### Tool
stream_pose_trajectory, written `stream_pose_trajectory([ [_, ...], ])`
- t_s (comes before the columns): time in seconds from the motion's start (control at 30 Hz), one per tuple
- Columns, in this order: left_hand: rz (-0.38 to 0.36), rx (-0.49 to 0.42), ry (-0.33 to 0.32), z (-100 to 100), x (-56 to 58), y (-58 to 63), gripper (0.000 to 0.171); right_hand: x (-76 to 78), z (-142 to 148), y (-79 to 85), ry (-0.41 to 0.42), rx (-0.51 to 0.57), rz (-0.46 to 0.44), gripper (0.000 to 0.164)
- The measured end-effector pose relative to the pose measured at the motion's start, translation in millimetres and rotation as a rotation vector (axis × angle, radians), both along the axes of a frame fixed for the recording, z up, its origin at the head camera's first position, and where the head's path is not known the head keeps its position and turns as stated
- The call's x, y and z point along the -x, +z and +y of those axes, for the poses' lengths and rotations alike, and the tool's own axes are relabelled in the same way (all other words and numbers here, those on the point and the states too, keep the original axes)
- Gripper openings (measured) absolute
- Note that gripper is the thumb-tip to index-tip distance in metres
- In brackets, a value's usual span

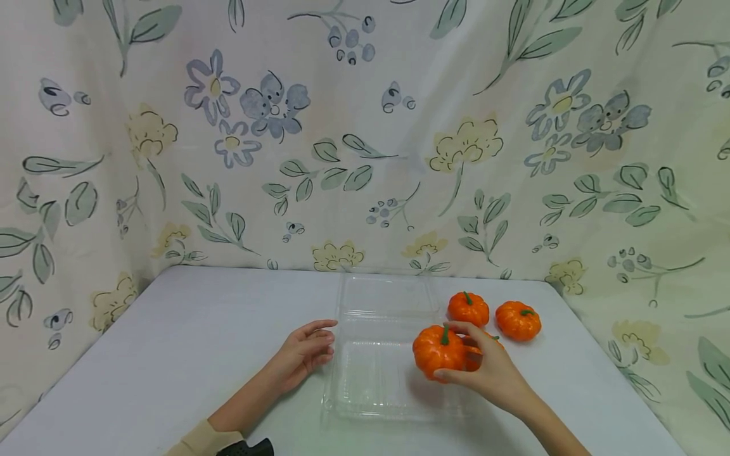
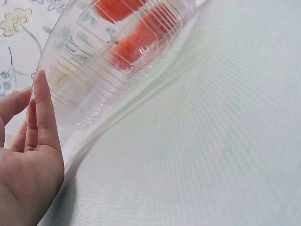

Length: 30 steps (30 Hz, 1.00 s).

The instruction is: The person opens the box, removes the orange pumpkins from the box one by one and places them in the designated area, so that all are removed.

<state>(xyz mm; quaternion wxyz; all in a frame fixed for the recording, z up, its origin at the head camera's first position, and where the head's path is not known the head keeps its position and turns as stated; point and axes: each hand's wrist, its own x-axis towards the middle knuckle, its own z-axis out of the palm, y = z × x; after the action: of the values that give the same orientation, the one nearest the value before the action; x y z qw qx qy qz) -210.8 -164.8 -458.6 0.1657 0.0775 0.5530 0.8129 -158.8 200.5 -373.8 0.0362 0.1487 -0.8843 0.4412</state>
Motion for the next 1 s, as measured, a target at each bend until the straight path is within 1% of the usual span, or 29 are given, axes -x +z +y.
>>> stream_pose_trajectory([
  [0.27, -0.005, 0.003, 0.008, 1, -0.5, 1.1, 0.038, -6.4, 11, -1.3, -0.045, -0.008, -0.069, 0.077],
  [0.57, -0.009, 0.008, 0.013, 0, -1.1, 1.8, 0.039, -10.6, 24, 0.9, -0.076, -0.027, -0.063, 0.077],
  [0.87, -0.008, 0.013, 0.011, 1, -1.0, 2.4, 0.041, -15.9, 36, 3.7, -0.116, -0.053, 0.008, 0.074],
  [1.0, -0.007, 0.009, 0.008, 0, -1.1, 3.1, 0.042, -16.5, 42, 4.2, -0.127, -0.050, 0.009, 0.076],
])
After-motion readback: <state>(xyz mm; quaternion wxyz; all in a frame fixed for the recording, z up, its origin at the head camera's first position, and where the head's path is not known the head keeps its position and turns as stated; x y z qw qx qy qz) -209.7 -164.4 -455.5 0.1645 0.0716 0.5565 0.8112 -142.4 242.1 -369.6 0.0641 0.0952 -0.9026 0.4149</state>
